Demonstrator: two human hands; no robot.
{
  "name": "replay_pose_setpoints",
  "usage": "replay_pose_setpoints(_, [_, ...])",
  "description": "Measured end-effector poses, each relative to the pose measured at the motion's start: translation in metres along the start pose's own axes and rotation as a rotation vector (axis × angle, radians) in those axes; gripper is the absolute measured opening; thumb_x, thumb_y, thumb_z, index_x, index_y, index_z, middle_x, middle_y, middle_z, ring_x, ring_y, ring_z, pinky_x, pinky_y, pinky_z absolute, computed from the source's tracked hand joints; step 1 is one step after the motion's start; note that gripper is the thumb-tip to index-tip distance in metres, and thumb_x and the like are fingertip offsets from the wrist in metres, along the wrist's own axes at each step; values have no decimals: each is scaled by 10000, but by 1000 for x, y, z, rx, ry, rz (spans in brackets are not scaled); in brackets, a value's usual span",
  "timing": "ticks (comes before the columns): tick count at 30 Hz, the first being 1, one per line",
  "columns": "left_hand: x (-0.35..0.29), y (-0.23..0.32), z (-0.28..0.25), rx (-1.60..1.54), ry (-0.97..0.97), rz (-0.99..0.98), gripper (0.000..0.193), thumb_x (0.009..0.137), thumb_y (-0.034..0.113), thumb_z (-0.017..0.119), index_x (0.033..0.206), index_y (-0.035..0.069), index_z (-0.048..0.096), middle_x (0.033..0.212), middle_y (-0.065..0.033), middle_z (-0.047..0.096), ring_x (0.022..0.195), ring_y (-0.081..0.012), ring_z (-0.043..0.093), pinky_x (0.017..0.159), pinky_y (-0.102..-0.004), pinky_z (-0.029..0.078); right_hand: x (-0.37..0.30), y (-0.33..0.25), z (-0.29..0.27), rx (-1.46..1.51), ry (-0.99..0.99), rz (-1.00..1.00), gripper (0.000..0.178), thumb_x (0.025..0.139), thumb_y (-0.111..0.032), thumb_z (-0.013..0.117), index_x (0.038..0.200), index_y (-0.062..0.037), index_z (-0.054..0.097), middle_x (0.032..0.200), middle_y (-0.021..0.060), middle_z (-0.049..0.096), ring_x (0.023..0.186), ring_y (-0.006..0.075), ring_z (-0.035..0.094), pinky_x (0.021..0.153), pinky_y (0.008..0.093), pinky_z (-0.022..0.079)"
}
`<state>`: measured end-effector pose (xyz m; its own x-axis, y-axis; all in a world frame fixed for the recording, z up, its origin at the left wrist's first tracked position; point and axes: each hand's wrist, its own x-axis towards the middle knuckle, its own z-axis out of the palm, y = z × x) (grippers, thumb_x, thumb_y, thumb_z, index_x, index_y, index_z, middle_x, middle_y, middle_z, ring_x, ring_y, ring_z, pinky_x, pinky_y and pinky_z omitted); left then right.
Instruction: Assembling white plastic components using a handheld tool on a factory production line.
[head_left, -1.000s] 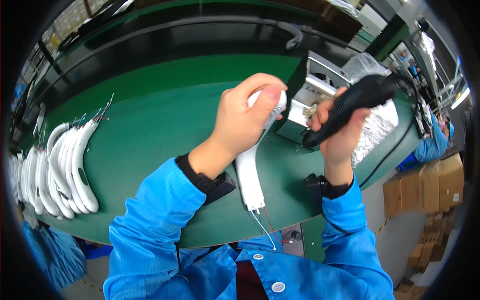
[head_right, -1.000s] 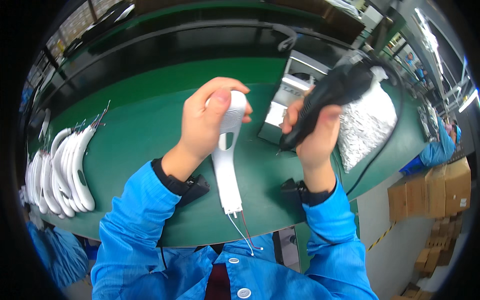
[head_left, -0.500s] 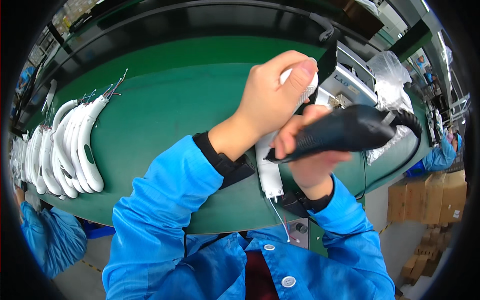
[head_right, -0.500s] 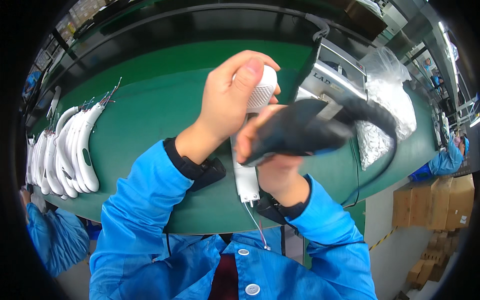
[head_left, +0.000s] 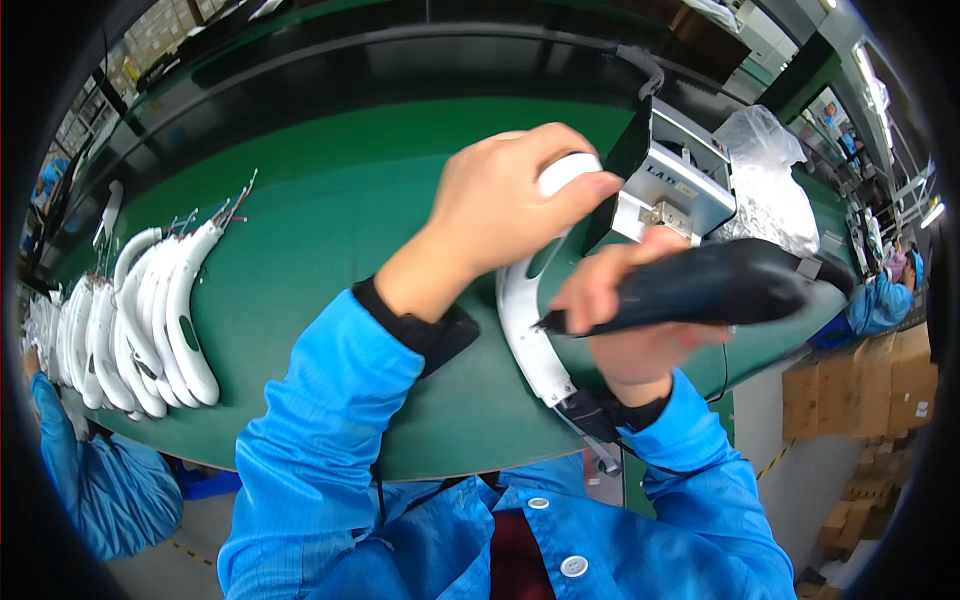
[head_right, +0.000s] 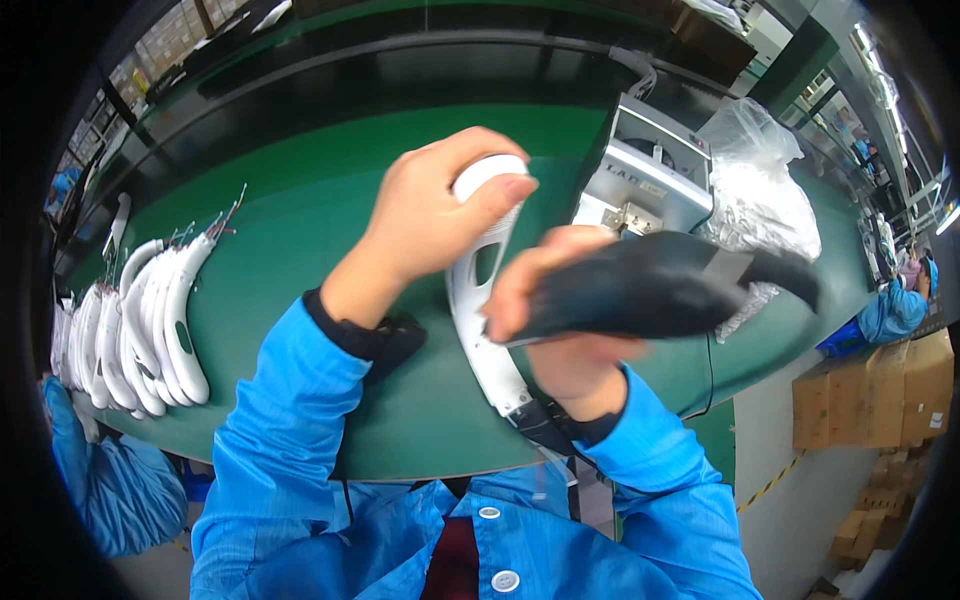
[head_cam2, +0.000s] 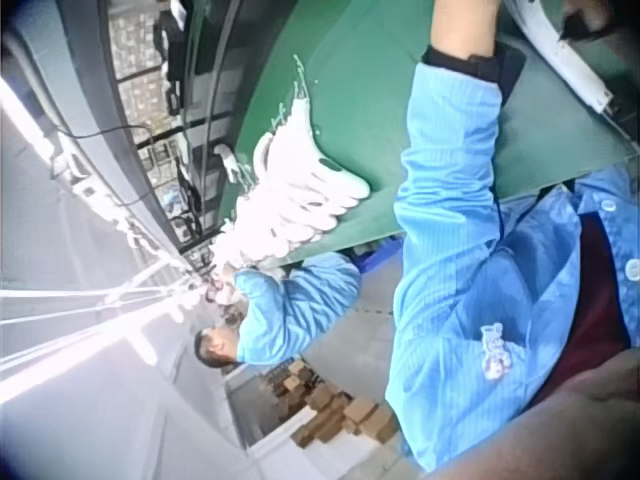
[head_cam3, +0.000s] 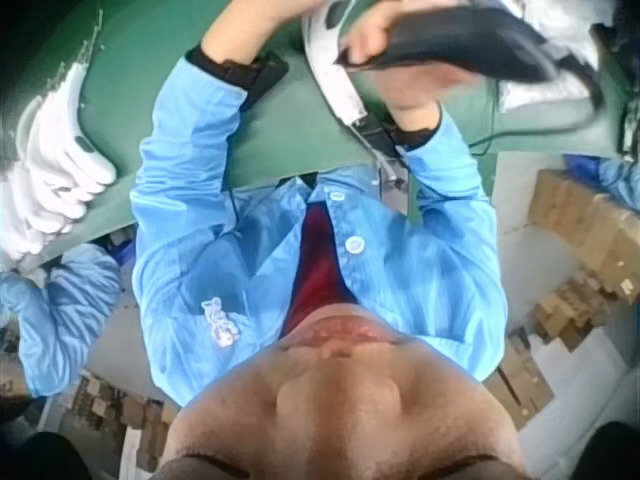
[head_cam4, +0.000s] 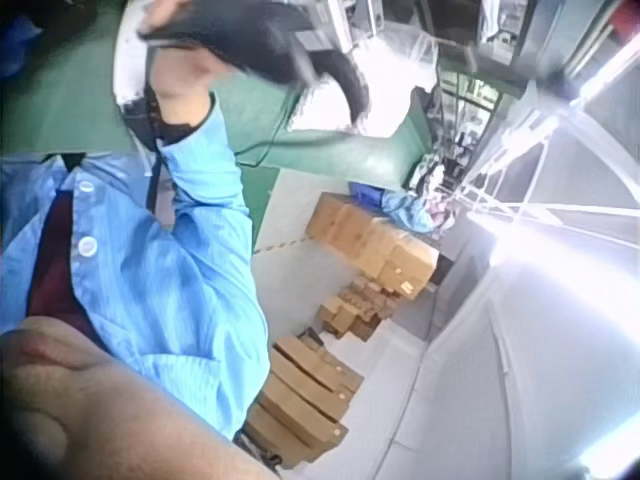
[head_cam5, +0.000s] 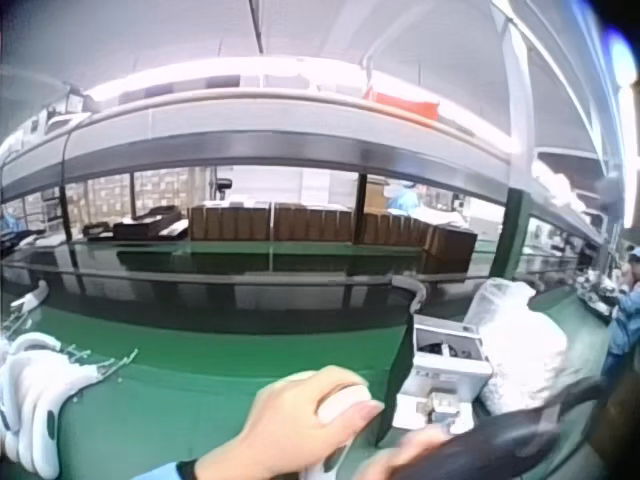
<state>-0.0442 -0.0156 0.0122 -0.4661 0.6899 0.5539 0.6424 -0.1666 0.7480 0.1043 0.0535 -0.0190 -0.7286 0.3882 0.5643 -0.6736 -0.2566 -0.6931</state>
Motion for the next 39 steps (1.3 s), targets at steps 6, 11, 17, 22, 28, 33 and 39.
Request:
replay_pose_setpoints(6, [19,-37,-62,412,479,15,309,781,382,706,869,93,640,766,-103,674,701,-270,672,626,-347,522,19,-23,-56,-501,250,-119,933,663,-845,449,1108,-25,455,668,50,530,563,137,532,590,289,473])
replay_pose_setpoints(11, [12,-81,-97,729,642,-113,451,815,324,683,1142,73,501,1023,-126,621,897,-304,630,772,-367,493,17,7,-51,-448,177,-122,891,681,-804,502,1097,-17,461,680,59,530,602,136,536,585,279,460])
replay_pose_setpoints(17, [-18,-96,-65,617,208,-12,393,765,132,687,1115,22,547,1069,-164,555,944,-298,581,820,-366,479,26,20,-58,-577,177,-167,826,748,-744,509,1102,1,465,727,74,535,641,153,541,592,281,451])
replay_pose_setpoints(22, [-61,-49,-14,64,-140,-219,188,852,69,591,1027,4,611,912,-117,661,837,-195,643,755,-308,509,30,29,-40,-389,236,-191,796,757,-728,530,1107,-16,463,741,72,538,640,160,534,601,295,450])
replay_pose_setpoints(28, [-96,-43,0,-67,-301,-213,284,718,187,717,960,53,654,853,-126,670,783,-287,648,674,-390,505,6,36,-27,66,76,-102,743,750,-690,569,1220,-120,485,755,44,506,661,163,470,628,312,434])
replay_pose_setpoints(33, [-97,-53,14,-97,-217,-105,119,695,137,706,779,57,676,786,-119,673,752,-290,642,658,-405,490,5,19,-11,-253,189,-181,847,742,-751,507,1151,-14,433,766,32,458,684,137,470,721,312,445])
replay_pose_setpoints(39, [-94,-53,3,-10,-269,-54,133,652,186,748,667,70,683,646,-106,650,664,-293,640,618,-401,492,4,14,-36,-159,94,-100,796,757,-705,560,1165,-37,414,825,37,429,744,136,451,788,305,411])
